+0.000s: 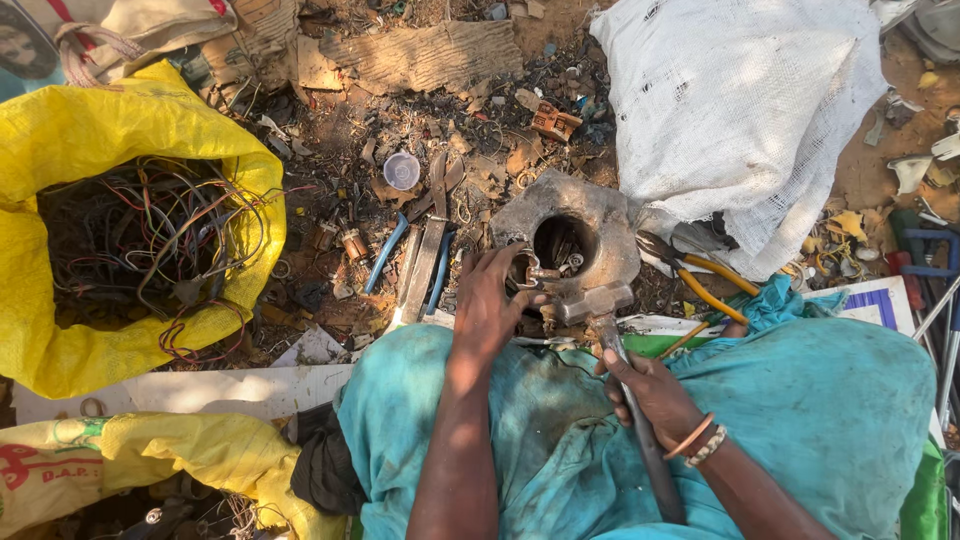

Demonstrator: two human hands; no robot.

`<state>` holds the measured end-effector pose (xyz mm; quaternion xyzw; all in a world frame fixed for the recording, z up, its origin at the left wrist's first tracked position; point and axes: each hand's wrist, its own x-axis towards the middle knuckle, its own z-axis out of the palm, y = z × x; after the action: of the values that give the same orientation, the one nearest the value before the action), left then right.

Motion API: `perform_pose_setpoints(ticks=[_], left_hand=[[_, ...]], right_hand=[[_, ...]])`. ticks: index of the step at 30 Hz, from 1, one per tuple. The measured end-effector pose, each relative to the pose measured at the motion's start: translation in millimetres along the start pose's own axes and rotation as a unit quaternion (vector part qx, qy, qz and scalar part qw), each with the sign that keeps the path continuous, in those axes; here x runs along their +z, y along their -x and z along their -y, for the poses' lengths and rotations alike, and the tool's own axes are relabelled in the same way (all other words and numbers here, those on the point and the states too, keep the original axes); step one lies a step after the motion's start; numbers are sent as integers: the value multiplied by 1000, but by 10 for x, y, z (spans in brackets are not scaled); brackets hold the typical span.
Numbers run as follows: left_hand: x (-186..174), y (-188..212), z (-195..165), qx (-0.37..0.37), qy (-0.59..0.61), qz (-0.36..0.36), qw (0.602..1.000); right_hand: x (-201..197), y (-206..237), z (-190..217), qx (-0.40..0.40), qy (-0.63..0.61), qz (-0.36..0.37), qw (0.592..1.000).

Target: The person sits on the ground and dismantles small metal components. They hold a cylindrical metal part, pry at it with a small tool, place it on a stone block, and strike it repeatedly with a hammer, then use pliers to pull pieces apart and set the separated pieces aside.

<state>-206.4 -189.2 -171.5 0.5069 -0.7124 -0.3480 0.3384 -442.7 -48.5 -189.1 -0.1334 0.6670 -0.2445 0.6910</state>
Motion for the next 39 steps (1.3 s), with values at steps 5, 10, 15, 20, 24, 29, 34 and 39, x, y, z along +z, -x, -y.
perform_pose_setpoints(ticks=[5, 10, 15, 20, 24, 29, 34, 39], left_hand=[[8, 14, 45, -3, -16, 15, 1000], [24, 18, 4, 15, -32, 8, 999], [-30, 38, 5, 55, -91, -14, 994], [22, -4, 67, 41, -107, 2, 993], [77, 5, 89, 34, -114, 2, 993], [37, 11, 93, 34, -137, -27, 990], [33, 26, 79, 43, -130, -33, 990], [59, 33, 87, 22, -121, -16, 992]], right_hand=[[120, 378, 74, -181, 68, -81, 978], [407, 756, 333, -338, 253, -221, 879], [706, 585, 652, -383, 358, -197, 828], [605, 845, 611, -406, 308, -227, 830], [681, 785, 579, -499, 297, -247, 775], [711, 580, 820, -273, 345, -253, 862], [515, 884, 843, -521, 256, -227, 782], [599, 801, 665, -385, 222, -236, 864]])
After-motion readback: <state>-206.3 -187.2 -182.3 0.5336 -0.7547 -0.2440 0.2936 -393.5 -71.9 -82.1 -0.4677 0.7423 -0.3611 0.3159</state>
